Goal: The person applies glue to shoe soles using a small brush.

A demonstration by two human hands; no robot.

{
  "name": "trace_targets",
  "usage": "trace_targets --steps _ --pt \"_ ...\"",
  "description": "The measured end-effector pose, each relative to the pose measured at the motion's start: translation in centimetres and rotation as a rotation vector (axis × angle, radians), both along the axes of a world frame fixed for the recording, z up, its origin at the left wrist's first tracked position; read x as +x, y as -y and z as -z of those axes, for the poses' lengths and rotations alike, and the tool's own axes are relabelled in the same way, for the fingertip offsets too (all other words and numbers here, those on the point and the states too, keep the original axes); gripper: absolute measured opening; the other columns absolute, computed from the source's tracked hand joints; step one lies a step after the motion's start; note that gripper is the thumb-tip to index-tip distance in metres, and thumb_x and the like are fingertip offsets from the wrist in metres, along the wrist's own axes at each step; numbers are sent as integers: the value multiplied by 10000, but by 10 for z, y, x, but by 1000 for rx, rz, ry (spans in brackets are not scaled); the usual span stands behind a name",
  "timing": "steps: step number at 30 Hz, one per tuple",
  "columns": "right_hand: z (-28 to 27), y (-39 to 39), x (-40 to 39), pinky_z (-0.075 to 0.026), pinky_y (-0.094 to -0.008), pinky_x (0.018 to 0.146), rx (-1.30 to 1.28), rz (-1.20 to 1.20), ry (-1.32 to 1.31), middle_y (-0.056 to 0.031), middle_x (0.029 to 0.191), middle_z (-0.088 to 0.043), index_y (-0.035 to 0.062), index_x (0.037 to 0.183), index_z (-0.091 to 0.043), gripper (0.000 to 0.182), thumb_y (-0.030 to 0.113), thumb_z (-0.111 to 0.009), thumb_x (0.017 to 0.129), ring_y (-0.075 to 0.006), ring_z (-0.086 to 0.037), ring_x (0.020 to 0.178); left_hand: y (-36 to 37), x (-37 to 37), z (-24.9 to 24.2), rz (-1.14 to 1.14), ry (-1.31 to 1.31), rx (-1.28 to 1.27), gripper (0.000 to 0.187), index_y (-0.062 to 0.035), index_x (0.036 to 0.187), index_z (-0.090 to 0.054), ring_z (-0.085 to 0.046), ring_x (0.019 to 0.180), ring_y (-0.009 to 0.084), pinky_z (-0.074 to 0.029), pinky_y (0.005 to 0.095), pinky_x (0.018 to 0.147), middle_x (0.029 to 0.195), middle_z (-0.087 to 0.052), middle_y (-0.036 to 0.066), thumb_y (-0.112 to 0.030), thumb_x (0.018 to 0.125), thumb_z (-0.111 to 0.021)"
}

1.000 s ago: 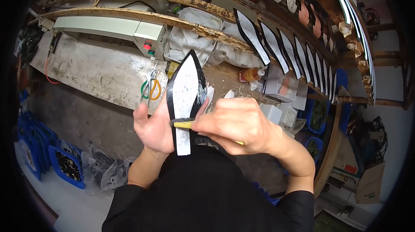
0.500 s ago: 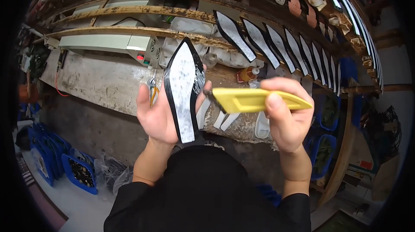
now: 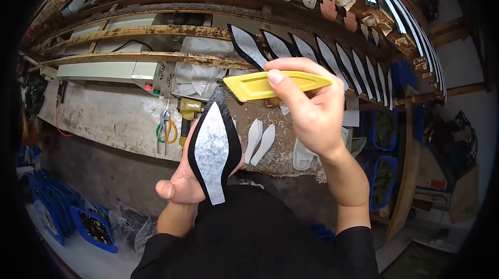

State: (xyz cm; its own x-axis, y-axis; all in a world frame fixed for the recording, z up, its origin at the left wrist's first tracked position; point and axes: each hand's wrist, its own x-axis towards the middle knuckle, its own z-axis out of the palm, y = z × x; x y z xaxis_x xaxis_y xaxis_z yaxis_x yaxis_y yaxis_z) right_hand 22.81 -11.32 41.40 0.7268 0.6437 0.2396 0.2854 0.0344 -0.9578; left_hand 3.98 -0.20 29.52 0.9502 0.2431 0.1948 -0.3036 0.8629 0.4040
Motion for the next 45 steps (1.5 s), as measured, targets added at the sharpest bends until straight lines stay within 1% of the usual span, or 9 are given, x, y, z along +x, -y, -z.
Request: trace_targets --steps 5,7,12,15,19,22,27,38,45 --pt "6 5 -5 -492 -235 621 95 -48 151 -116 904 -738 -51 1078 -729 198 -29 -705 883 -133 -587 665 1 7 -4 14 -80 -91 1248 -160 1683 -62 -193 1580 343 -216 582 1238 1732 -148 133 -618 684 -652" --pt "22 1 -3 -460 -253 586 -92 -447 692 -127 895 -753 -26 1026 -742 240 -82 -711 794 -159 -582 639 -1 13 -2 4 -118 -96 1216 -154 1682 -69 -219 1573 342 -228 573 1239 1728 -167 135 -661 729 -629" --pt "44 13 -12 -464 -291 580 -43 -552 696 -103 870 -734 -29 1027 -733 227 -79 -721 805 -194 -525 599 -5 23 20 33 -109 -223 1080 -160 1674 -104 -320 1538 336 -212 591 1256 1701 -257 137 -744 865 -519" --pt "55 40 -10 -448 -275 585 -63 -527 504 -107 871 -722 -30 1033 -740 235 -58 -739 800 -179 -520 612 -21 51 18 13 4 -383 976 -123 1664 -145 -372 1514 331 -210 564 1266 1652 -353 181 -692 941 -469" --pt "82 79 -12 -419 -236 601 59 -107 100 -80 852 -692 -32 1074 -737 214 -9 -719 862 -132 -513 641 -80 124 34 -242 -74 -159 632 -47 1516 -443 -612 1239 264 -438 437 1075 1433 -595 162 -412 1000 -459" --pt "111 105 -28 -403 -217 611 -38 290 -163 -57 829 -671 -33 1106 -731 208 28 -693 911 -102 -507 660 -112 170 59 -437 -180 -143 475 -40 1339 -587 -648 1098 243 -480 390 955 1281 -676 136 -335 990 -456" --pt "150 138 -58 -378 -194 608 -53 419 -339 -16 789 -633 -29 1138 -715 196 48 -645 972 -69 -489 667 -110 181 68 -372 -106 -219 422 -60 1252 -644 -648 1094 244 -480 386 935 1247 -695 130 -328 982 -462" --pt "159 151 -69 -351 -192 578 14 524 -433 -3 758 -601 -24 1132 -716 181 48 -642 983 -63 -469 638 -96 192 56 -390 -135 -245 411 -85 1315 -605 -651 1072 260 -481 424 940 1240 -693 114 -289 981 -475" --pt "158 143 -63 -346 -195 565 8 496 -447 -3 748 -594 -25 1131 -715 179 49 -647 983 -65 -460 622 -104 215 78 -636 -247 -30 532 -44 1484 -447 -577 1210 262 -420 413 1049 1407 -583 145 -218 984 -496"
